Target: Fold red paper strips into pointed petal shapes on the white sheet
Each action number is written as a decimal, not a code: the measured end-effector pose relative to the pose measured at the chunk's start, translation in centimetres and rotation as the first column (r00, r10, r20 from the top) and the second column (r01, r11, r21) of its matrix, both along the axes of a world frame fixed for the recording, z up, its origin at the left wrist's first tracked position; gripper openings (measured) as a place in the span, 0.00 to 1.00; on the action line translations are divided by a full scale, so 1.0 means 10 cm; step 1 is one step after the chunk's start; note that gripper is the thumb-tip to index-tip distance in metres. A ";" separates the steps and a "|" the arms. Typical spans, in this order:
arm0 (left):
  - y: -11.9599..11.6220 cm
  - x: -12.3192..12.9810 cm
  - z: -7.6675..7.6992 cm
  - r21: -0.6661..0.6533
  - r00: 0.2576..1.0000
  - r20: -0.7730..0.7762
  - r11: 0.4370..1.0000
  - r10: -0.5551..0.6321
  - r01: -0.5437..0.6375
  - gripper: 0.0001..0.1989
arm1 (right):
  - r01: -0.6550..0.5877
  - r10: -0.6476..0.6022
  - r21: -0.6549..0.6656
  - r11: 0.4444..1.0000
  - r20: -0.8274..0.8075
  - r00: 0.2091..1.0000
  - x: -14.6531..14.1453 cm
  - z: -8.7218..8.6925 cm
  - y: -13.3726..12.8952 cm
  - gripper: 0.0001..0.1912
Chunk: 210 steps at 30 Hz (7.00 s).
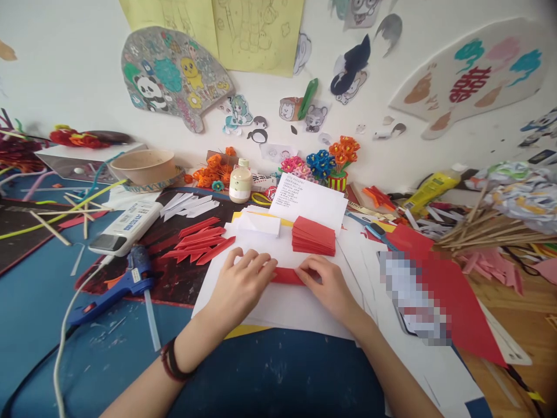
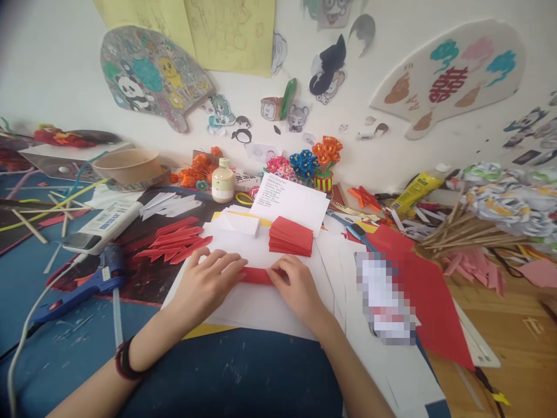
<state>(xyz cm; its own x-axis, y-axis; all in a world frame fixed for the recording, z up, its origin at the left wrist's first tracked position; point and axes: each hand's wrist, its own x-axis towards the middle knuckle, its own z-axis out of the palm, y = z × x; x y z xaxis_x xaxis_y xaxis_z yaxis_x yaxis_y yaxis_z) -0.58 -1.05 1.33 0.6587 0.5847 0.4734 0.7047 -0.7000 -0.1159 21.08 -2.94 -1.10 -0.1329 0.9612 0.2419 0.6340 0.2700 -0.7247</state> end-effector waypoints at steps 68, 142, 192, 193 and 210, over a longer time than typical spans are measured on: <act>0.01 0.03 -0.17 -0.202 0.980 0.192 0.975 -0.050 0.090 0.12 | -0.137 0.096 0.214 0.967 0.188 0.977 0.05 -0.01 -0.06 0.10; 0.02 0.10 -0.25 -0.203 0.987 0.091 0.968 -0.134 0.150 0.15 | 0.091 -0.210 0.394 0.914 0.272 0.939 -0.23 -0.17 -0.33 0.15; 0.37 0.13 -0.29 -0.493 0.957 0.172 0.861 0.235 -0.123 0.11 | 0.239 -0.237 0.011 0.971 -0.109 0.965 -0.12 -0.13 -0.05 0.10; 0.37 0.13 -0.29 -0.501 0.954 0.172 0.856 0.244 -0.129 0.11 | 0.242 -0.239 0.008 0.970 -0.110 0.965 -0.12 -0.13 -0.05 0.09; 0.37 0.16 -0.30 -0.523 0.946 0.178 0.840 0.272 -0.143 0.07 | 0.344 -0.344 -0.001 0.939 -0.051 0.938 -0.24 -0.10 0.00 0.08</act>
